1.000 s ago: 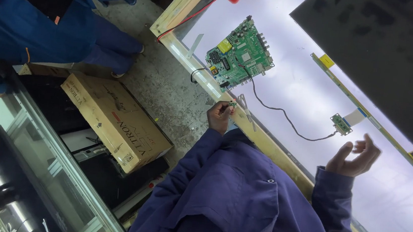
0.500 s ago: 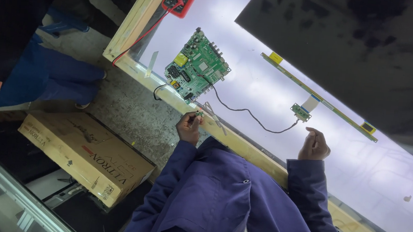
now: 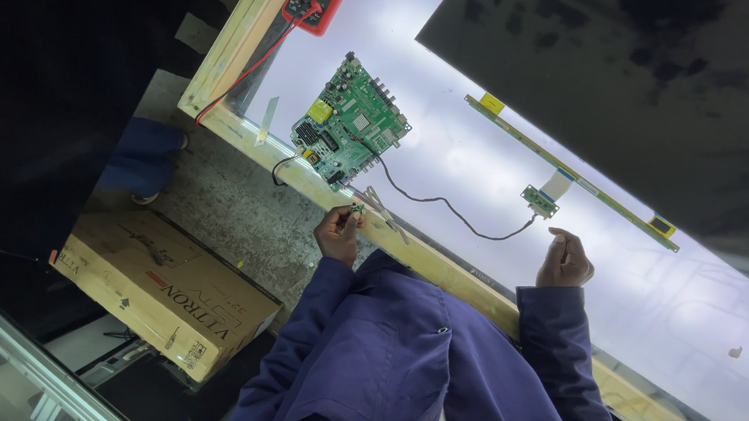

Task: Connecting ribbon cables to a TV panel and control board, securing them with tape, and testing the display.

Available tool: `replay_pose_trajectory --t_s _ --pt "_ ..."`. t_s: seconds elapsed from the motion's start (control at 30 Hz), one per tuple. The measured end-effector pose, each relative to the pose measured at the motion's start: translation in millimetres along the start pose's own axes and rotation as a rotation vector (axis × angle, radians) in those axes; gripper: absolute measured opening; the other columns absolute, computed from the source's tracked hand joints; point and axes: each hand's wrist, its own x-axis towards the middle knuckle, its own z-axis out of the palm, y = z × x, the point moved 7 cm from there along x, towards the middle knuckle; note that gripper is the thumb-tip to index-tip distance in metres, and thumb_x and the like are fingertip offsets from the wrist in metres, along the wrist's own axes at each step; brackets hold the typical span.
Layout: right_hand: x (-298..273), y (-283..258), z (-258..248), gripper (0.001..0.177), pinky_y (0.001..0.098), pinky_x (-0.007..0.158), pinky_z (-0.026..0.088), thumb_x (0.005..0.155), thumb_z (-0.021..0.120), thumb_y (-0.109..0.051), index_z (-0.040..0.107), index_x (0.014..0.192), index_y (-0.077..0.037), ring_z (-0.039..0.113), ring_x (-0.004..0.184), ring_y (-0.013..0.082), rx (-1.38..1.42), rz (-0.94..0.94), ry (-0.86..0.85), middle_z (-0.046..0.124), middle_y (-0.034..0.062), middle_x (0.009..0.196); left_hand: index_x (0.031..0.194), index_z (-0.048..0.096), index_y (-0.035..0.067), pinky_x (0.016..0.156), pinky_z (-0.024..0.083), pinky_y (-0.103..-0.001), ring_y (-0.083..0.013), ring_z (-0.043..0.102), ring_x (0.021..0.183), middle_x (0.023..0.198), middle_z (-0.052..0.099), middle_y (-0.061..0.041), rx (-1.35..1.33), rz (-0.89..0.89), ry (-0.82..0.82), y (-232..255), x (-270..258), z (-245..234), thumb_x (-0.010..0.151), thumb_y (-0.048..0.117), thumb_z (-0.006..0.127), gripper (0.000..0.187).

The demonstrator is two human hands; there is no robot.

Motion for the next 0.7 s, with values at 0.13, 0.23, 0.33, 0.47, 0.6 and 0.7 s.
replay_pose_trajectory --t_s 0.13,0.23,0.33,0.47,0.6,0.7 --pt "1 1 0 0.024 0.0254 0.041 0.028 0.097 0.049 -0.009 0.073 0.093 -0.008 0.032 0.037 0.0105 0.014 0.003 0.009 0.035 -0.0005 0.04 0.087 0.071 0.0 0.066 0.059 -0.04 -0.0231 0.07 0.065 0.07 0.069 -0.016 -0.004 -0.003 0.012 0 1 1 0.09 0.0 0.067 0.005" --pt "-1 1 0 0.024 0.0248 0.041 0.028 0.098 0.05 -0.01 0.073 0.094 -0.009 0.031 0.037 0.0107 0.012 0.009 0.009 0.035 -0.0004 0.039 0.09 0.07 -0.002 0.066 0.059 -0.041 -0.0255 0.071 0.068 0.071 0.068 -0.018 -0.022 -0.017 -0.019 1 0 1 0.091 -0.003 0.065 0.005" --pt "-1 2 -1 0.024 0.0235 0.04 0.032 0.1 0.052 -0.014 0.074 0.093 -0.01 0.037 0.037 0.011 0.026 -0.005 0.011 0.043 0.0002 0.041 0.087 0.07 -0.001 0.066 0.058 -0.037 -0.02 0.07 0.066 0.07 0.069 -0.015 0.004 -0.02 -0.006 10 -1 1 0.09 -0.001 0.066 0.005" --pt "-3 4 1 0.024 0.0229 0.041 0.033 0.102 0.051 -0.017 0.073 0.095 -0.01 0.038 0.039 0.0101 0.07 -0.013 -0.016 0.045 -0.0011 0.045 0.087 0.07 0.0 0.066 0.058 -0.037 -0.0179 0.069 0.068 0.071 0.069 -0.014 -0.022 -0.038 0.009 7 -1 1 0.089 -0.003 0.066 0.005" --pt "-1 -1 1 0.024 0.0257 0.042 0.032 0.102 0.049 -0.009 0.072 0.095 -0.005 0.04 0.041 0.013 0.026 0.006 -0.03 0.046 0.0039 0.046 0.088 0.07 -0.001 0.067 0.058 -0.038 -0.0191 0.069 0.068 0.071 0.068 -0.016 -0.04 -0.057 -0.001 5 1 3 0.09 -0.004 0.065 0.006" --pt "-2 -1 1 0.024 0.0254 0.042 0.032 0.101 0.049 -0.008 0.072 0.095 -0.003 0.041 0.041 0.0133 0.032 -0.01 -0.025 0.046 0.0044 0.046 0.088 0.07 -0.002 0.067 0.058 -0.039 -0.0208 0.069 0.069 0.071 0.068 -0.017 -0.047 -0.067 0.009 5 -2 3 0.09 -0.004 0.064 0.006"
